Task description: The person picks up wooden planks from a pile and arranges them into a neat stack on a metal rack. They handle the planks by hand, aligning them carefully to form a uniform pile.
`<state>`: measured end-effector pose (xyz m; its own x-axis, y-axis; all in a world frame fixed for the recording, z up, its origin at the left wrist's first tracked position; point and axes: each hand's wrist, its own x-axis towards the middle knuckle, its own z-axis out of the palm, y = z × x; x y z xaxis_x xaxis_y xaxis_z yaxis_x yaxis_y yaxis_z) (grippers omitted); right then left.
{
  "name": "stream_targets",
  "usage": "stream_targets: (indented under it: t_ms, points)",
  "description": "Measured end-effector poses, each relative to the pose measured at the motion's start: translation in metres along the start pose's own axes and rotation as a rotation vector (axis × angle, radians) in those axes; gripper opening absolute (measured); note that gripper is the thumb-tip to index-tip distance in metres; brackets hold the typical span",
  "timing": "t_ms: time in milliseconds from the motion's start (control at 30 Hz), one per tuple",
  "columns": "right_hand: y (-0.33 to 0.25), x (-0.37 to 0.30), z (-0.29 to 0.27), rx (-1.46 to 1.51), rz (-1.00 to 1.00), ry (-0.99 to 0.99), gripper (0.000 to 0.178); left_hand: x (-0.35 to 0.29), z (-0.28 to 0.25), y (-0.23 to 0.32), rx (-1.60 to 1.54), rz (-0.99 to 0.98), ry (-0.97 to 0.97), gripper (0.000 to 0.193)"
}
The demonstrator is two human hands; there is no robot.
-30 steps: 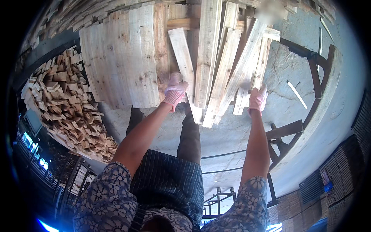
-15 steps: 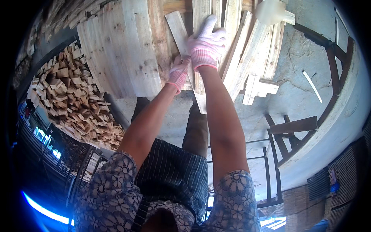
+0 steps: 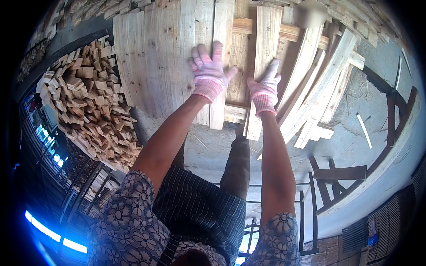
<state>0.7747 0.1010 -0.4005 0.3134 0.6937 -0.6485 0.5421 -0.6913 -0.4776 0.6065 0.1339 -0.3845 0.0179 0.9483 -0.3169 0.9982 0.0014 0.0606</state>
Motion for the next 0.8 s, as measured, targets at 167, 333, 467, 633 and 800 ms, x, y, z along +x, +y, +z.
stream_targets:
  t_ms: [167, 333, 467, 633, 800]
  points:
    - [0.01, 0.009, 0.021, 0.064, -0.06, 0.034, 0.107, -0.004, 0.022, -0.012, 0.126, 0.047, -0.069, 0.097]
    - [0.025, 0.016, 0.045, 0.58, -0.287, 0.106, 0.091, -0.002, 0.005, -0.02, -0.089, 0.156, -0.019, 0.087]
    - [-0.033, 0.004, 0.087, 0.321, -0.122, 0.072, 0.074, 0.004, -0.005, -0.043, 0.004, 0.257, -0.088, 0.082]
    - [-0.061, 0.005, -0.012, -0.318, -0.074, -0.231, 0.047, 0.008, -0.018, -0.047, 0.049, 0.158, -0.27, 0.078]
    - [0.07, 0.031, -0.132, -0.424, 0.09, 0.393, 0.071, -0.012, -0.031, 0.01, -0.382, 0.275, -0.201, 0.04]
